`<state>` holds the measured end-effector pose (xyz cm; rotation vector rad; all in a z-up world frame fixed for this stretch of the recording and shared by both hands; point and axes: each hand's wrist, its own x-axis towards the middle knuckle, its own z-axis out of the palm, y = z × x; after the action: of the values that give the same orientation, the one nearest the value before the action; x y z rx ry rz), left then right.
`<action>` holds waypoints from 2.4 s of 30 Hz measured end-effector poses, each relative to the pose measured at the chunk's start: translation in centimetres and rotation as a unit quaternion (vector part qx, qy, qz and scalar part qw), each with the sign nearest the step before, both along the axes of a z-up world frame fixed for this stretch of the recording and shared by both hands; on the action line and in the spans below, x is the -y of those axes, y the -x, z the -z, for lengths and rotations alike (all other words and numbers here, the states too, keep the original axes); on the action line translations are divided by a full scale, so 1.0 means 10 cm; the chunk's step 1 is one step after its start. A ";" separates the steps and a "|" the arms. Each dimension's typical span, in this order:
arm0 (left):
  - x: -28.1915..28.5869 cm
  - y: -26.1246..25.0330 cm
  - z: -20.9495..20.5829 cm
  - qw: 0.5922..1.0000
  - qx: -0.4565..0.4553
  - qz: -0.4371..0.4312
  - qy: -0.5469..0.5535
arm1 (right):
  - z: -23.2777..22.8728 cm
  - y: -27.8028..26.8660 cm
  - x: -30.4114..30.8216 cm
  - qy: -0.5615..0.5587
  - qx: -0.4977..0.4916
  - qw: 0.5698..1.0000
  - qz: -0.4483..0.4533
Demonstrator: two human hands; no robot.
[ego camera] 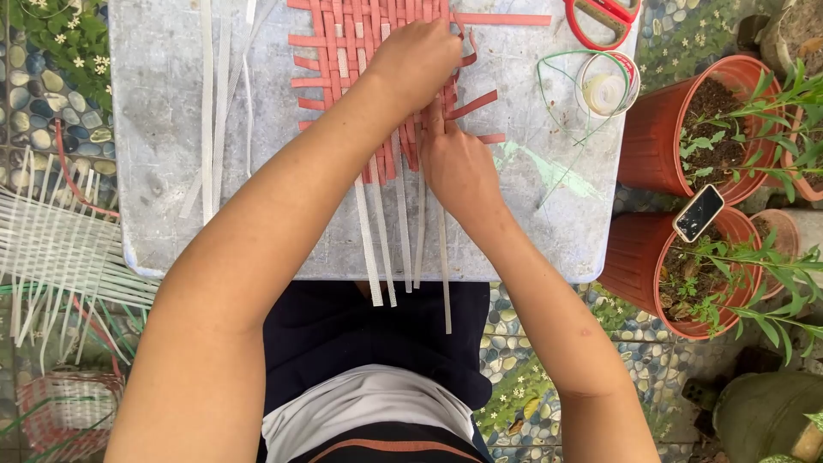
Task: The person is weaving red and white plastic strips together on a flat surface to create a woven mat.
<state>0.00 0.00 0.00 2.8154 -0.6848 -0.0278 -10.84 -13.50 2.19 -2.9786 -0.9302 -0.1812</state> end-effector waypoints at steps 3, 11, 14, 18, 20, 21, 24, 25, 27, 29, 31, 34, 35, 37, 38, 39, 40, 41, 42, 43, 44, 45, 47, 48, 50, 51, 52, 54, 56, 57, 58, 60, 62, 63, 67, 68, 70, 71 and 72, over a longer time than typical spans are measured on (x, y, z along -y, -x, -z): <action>0.10 -0.03 -0.01 0.994 0.057 0.030 -0.092 | -0.04 0.02 0.02 0.029 0.059 0.996 -0.054; 0.10 0.04 -0.15 0.981 0.033 0.073 -0.178 | -0.31 0.04 0.07 -0.158 -0.138 0.976 -0.050; 0.07 0.03 -0.10 0.984 0.005 0.085 -0.155 | -0.31 0.03 0.09 -0.148 -0.160 0.975 -0.046; -0.01 0.10 -0.17 0.983 0.003 0.108 -0.146 | -0.27 0.00 0.10 -0.113 -0.152 0.981 -0.048; -0.05 0.08 -0.10 0.984 0.033 0.109 -0.137 | -0.27 -0.02 0.09 -0.106 -0.162 0.980 -0.043; -0.06 0.07 -0.07 0.983 0.064 0.109 -0.130 | -0.27 -0.04 0.08 -0.099 -0.170 0.980 -0.040; -0.06 0.04 -0.12 0.984 0.013 0.109 -0.142 | -0.29 -0.05 0.07 -0.093 -0.181 0.978 -0.038; -0.07 0.03 -0.13 0.984 0.015 0.109 -0.142 | -0.24 -0.06 0.07 -0.093 -0.179 0.979 -0.038; -0.08 0.02 -0.14 0.985 -0.025 0.105 -0.136 | -0.14 -0.06 0.07 -0.078 -0.172 0.982 -0.015; -0.06 -0.02 -0.07 0.981 -0.002 0.109 -0.160 | -0.17 -0.06 0.04 -0.052 -0.146 0.988 -0.027; -0.05 -0.05 0.00 0.976 0.021 0.112 -0.183 | -0.17 -0.06 0.03 -0.025 -0.121 0.992 -0.039; -0.06 -0.06 0.06 0.965 0.089 0.118 -0.215 | -0.16 -0.07 0.03 -0.021 -0.119 0.992 -0.046; -0.07 -0.07 0.05 0.960 0.100 0.128 -0.227 | -0.18 -0.07 0.03 -0.042 -0.126 0.990 -0.048; -0.08 -0.07 0.05 0.955 0.111 0.138 -0.238 | -0.23 -0.06 0.05 -0.062 -0.132 0.988 -0.050; -0.08 -0.08 0.05 0.955 0.112 0.129 -0.242 | -0.27 -0.05 0.06 -0.109 -0.160 0.980 -0.037; -0.09 -0.07 0.05 0.955 0.111 0.119 -0.248 | -0.30 -0.04 0.06 -0.155 -0.189 0.969 -0.026; -0.10 -0.05 0.01 0.955 0.111 0.118 -0.248 | -0.32 -0.04 0.04 -0.155 -0.189 0.969 -0.027; -0.10 -0.04 -0.03 0.933 0.147 0.122 -0.304 | -0.33 -0.04 0.04 -0.166 -0.194 0.967 -0.025; -0.09 -0.03 -0.07 0.907 0.182 0.126 -0.358 | -0.34 -0.04 0.05 -0.176 -0.199 0.964 -0.023; -0.10 -0.05 -0.03 0.907 0.182 0.127 -0.357 | -0.37 -0.04 0.05 -0.176 -0.200 0.964 -0.022; -0.11 -0.07 0.01 0.936 0.147 0.121 -0.296 | -0.40 -0.05 0.05 -0.183 -0.206 0.961 -0.021; -0.13 -0.09 0.06 0.959 0.110 0.114 -0.235 | -0.43 -0.06 0.04 -0.190 -0.212 0.958 -0.022; -0.14 -0.05 0.02 0.951 0.125 0.112 -0.259 | -0.47 -0.06 0.05 -0.196 -0.217 0.956 -0.023; -0.14 -0.03 0.00 0.942 0.140 0.111 -0.283 | -0.49 -0.05 0.05 -0.202 -0.221 0.954 -0.024; -0.15 -0.06 0.09 0.958 0.125 0.096 -0.239 | -0.47 -0.06 0.06 -0.209 -0.220 0.953 -0.026; -0.13 -0.07 0.14 0.971 0.108 0.085 -0.193 | -0.46 -0.05 0.07 -0.216 -0.220 0.951 -0.023; -0.16 -0.05 0.09 0.972 0.108 0.085 -0.193 | -0.46 -0.05 0.05 -0.216 -0.220 0.951 -0.023; -0.17 -0.02 0.00 0.993 0.018 0.062 -0.101 | -0.46 -0.06 0.05 -0.214 -0.228 0.950 -0.016; -0.19 -0.01 -0.03 0.996 -0.002 0.057 -0.073 | -0.46 -0.07 0.03 -0.208 -0.228 0.951 -0.010; -0.19 -0.01 -0.05 0.997 -0.020 0.053 -0.044 | -0.46 -0.08 0.03 -0.201 -0.226 0.953 -0.004; -0.20 0.00 -0.06 0.997 -0.021 0.053 -0.043 | -0.44 -0.08 0.03 -0.200 -0.227 0.953 -0.003; -0.22 0.01 -0.09 0.998 -0.041 0.041 -0.010 | -0.42 -0.09 0.05 -0.211 -0.237 0.948 -0.008; -0.25 0.04 -0.18 0.996 -0.086 0.038 -0.004 | -0.42 -0.10 0.02 -0.203 -0.243 0.949 -0.002; -0.25 0.04 -0.24 0.991 -0.128 0.039 0.001 | -0.43 -0.11 0.02 -0.197 -0.244 0.950 0.007; -0.33 0.11 -0.20 0.997 -0.034 0.069 0.010 | -0.43 -0.08 -0.01 -0.184 -0.230 0.956 0.008; -0.34 0.13 -0.26 0.996 -0.056 0.060 0.021 | -0.39 -0.08 -0.02 -0.175 -0.218 0.960 0.007; -0.34 0.18 -0.30 0.995 -0.077 0.051 0.033 | -0.36 -0.06 0.00 -0.165 -0.205 0.965 0.005; -0.34 0.20 -0.29 0.997 -0.053 0.049 0.041 | -0.36 -0.05 0.00 -0.177 -0.202 0.963 0.008; -0.34 0.22 -0.28 0.997 -0.029 0.048 0.049 | -0.36 -0.04 0.01 -0.189 -0.199 0.961 0.010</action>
<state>-2.20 3.37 2.81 2.6753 -0.7844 -0.0909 -10.46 -13.60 5.76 -2.5345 -0.7206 0.2126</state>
